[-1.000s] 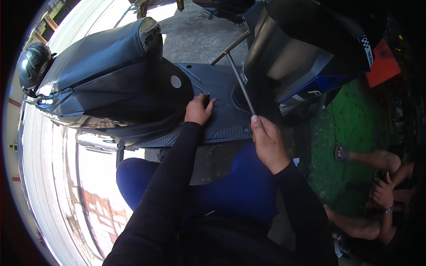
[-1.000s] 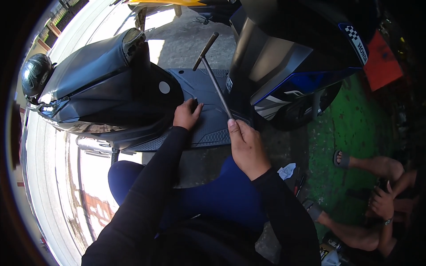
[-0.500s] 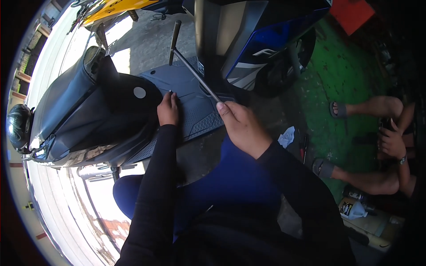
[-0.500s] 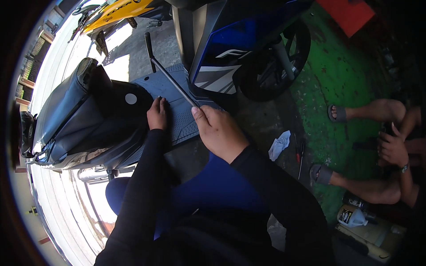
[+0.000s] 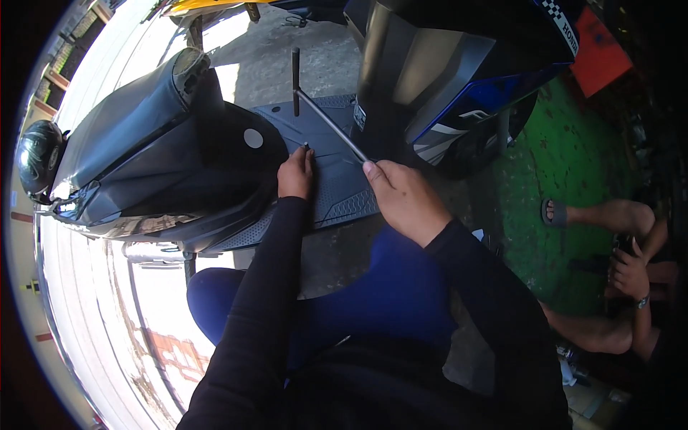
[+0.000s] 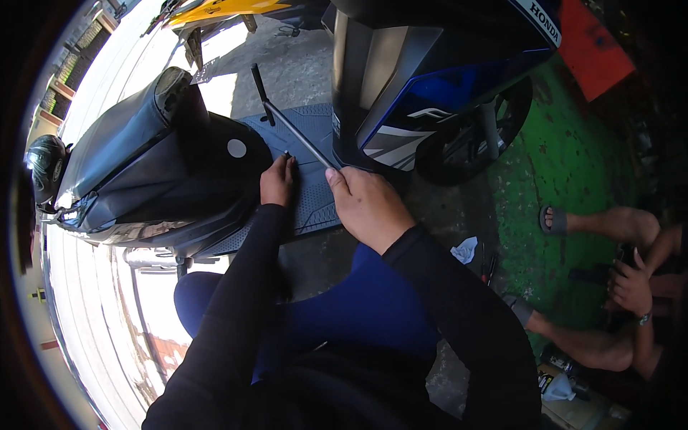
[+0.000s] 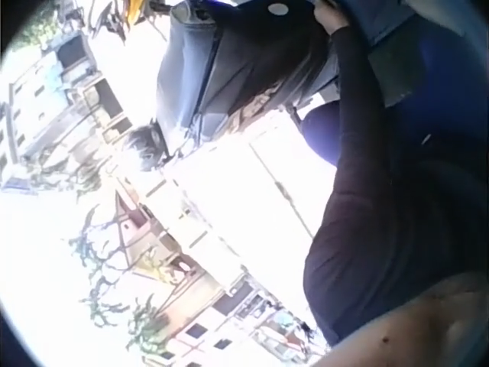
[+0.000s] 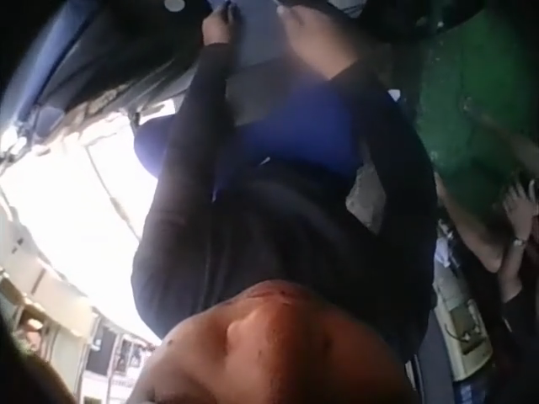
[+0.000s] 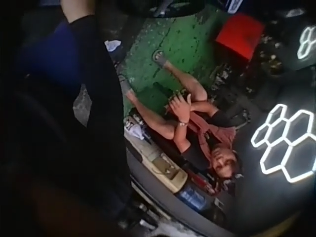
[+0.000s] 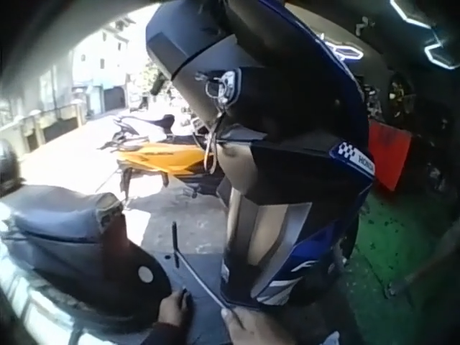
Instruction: The recorder is using a T-wrench to remove or tighten bolts on various parts of a motorcycle body.
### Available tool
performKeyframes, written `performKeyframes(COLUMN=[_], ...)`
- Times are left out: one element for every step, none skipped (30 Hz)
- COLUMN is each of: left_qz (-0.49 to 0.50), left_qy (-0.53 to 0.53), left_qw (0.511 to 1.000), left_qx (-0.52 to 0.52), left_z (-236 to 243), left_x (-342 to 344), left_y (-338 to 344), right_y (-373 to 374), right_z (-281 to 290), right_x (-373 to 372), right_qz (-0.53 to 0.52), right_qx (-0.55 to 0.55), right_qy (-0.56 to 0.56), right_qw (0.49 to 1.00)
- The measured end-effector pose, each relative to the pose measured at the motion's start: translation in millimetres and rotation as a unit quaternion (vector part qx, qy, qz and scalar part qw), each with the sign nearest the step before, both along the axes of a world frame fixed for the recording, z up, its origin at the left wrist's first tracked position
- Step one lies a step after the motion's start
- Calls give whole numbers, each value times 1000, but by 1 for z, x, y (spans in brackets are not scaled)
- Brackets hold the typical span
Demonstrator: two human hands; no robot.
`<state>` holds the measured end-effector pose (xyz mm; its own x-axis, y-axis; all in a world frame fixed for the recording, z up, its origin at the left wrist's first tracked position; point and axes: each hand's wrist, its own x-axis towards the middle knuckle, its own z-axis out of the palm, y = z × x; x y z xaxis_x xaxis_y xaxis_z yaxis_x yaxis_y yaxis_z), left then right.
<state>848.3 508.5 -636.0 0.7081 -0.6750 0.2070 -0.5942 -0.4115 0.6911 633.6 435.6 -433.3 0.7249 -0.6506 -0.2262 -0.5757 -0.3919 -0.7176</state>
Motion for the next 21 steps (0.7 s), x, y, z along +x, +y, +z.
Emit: performKeyframes(left_qz=[-3, 8, 9, 9, 8, 7, 8, 7, 7, 7, 3, 7, 6, 6, 5, 3, 5, 2, 0, -2, -8], left_qy=[9, 1, 0, -1, -2, 8, -2, -4, -5, -6, -6, -7, -8, -11, -13, -8, -14, -22, -28, -34, -37], left_qw=[1000, 1000, 1000, 1000, 1000, 1000, 1000, 1000, 1000, 1000, 1000, 1000, 1000, 1000, 1000, 1000, 1000, 1000, 1000, 999, 999], left_qx=[0, -1, 2, 7, 12, 25, 16, 14, 13, 13, 16, 17, 15, 11, 7, 10, 2, -3, -7, -8, -10], left_z=[-1, -1, -1, -2, -2, -2, -2, -2, -2, -2, -2, -1, -1, -1, -1, -1, -2, -3, -3, -4, -6], left_x=[0, 0, 1, 1, 1, 1, 2, 2, 2, 1, 1, 0, 0, 0, 0, 1, 2, 2, 3, 3, 3], left_y=[1, 1, 1, 1, 1, 0, 0, 0, 0, 1, 2, 2, 3, 2, 2, 1, 1, 0, 0, 0, 1], right_y=[2, 5, 7, 10, 12, 12, 12, 12, 11, 12, 13, 13, 14, 15, 15, 15, 14, 14, 14, 14, 15], right_z=[0, -1, -2, -4, -6, -8, -10, -12, -13, -14, -14, -14, -13, -13, -12, -11, -10, -10, -10, -10, -10], right_x=[0, 2, 4, 4, 5, 6, 6, 7, 8, 9, 9, 11, 12, 13, 14, 14, 15, 15, 15, 15, 15], right_qz=[0, 1, 6, 10, 13, 0, 16, 14, 12, 10, 4, 9, 11, 12, 14, 10, 17, 13, 9, 7, -3], right_qx=[-10, 0, -3, -4, -5, 9, -7, -21, -34, -45, -63, -54, -53, -53, -53, -37, -55, -54, -53, -50, -58], right_qy=[-33, -4, 6, 16, 26, 70, 38, 26, 15, 4, -34, -6, -4, -2, -1, 17, 2, 1, 0, 1, -25], right_qw=[999, 1000, 1000, 1000, 1000, 997, 999, 999, 999, 999, 997, 999, 999, 999, 998, 999, 998, 998, 999, 999, 998])
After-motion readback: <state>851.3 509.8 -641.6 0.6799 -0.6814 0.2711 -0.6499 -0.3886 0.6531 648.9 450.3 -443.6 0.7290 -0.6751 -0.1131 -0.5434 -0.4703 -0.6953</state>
